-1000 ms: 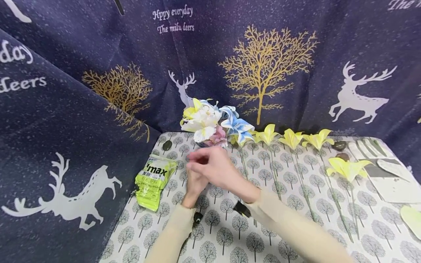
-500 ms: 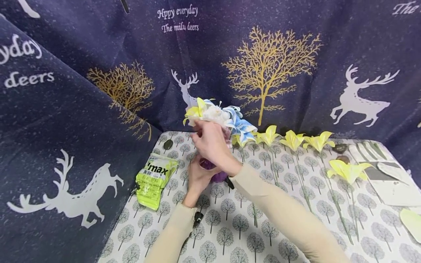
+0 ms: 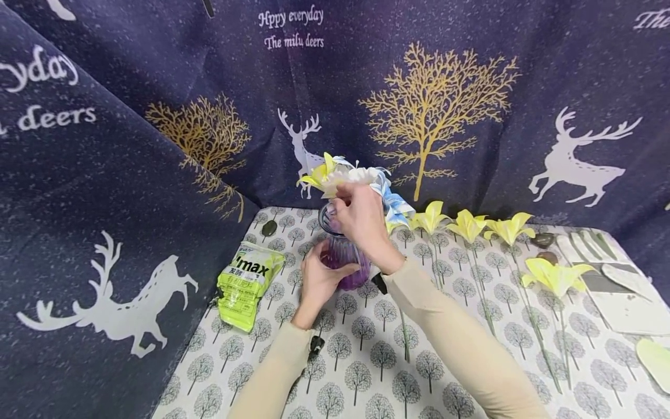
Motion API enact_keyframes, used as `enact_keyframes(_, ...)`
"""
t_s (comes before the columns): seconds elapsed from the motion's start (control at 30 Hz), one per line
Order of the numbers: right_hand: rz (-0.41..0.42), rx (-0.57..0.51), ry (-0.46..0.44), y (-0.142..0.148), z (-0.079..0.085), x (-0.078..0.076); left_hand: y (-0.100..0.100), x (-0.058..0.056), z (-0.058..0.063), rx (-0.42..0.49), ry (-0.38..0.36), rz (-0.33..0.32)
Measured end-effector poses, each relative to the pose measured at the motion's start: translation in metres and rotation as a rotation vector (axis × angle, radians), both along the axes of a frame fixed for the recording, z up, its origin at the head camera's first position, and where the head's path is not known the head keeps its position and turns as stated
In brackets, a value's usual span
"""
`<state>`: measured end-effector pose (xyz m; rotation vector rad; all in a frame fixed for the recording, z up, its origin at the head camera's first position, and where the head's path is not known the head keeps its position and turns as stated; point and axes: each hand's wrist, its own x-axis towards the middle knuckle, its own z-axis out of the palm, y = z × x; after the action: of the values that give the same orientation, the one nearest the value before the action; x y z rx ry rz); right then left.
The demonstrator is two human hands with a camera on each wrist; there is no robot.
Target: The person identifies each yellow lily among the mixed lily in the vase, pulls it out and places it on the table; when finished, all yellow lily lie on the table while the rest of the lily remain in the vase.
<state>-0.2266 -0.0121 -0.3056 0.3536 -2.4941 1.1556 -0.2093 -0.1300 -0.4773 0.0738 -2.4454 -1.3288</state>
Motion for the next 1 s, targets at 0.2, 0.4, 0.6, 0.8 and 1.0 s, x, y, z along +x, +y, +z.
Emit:
enact_keyframes(0.2,0.093,0.079,0.009,-0.001,-0.003,-0.001,-0.001,0.001,0.000,-0.006,0.018,-0.014)
enact_keyframes(0.4,0.176,0.213,0.054,-0.011,-0.006,0.000,-0.003,0.001,-0.001,-0.017,0.049,-0.029)
enact_keyframes(0.6,0.037,0.042,-0.010,-0.010,-0.004,0.005,-0.003,0.002,-0.001,-0.025,0.024,-0.021)
enact_keyframes(0.8,0.023,0.081,-0.043,-0.009,0.000,0.000,-0.002,0.001,0.001,-0.024,0.029,-0.031)
enact_keyframes(1.0,0.001,0.203,-0.041,-0.019,0.006,-0.012,-0.002,0.000,0.000,-0.003,0.011,-0.026)
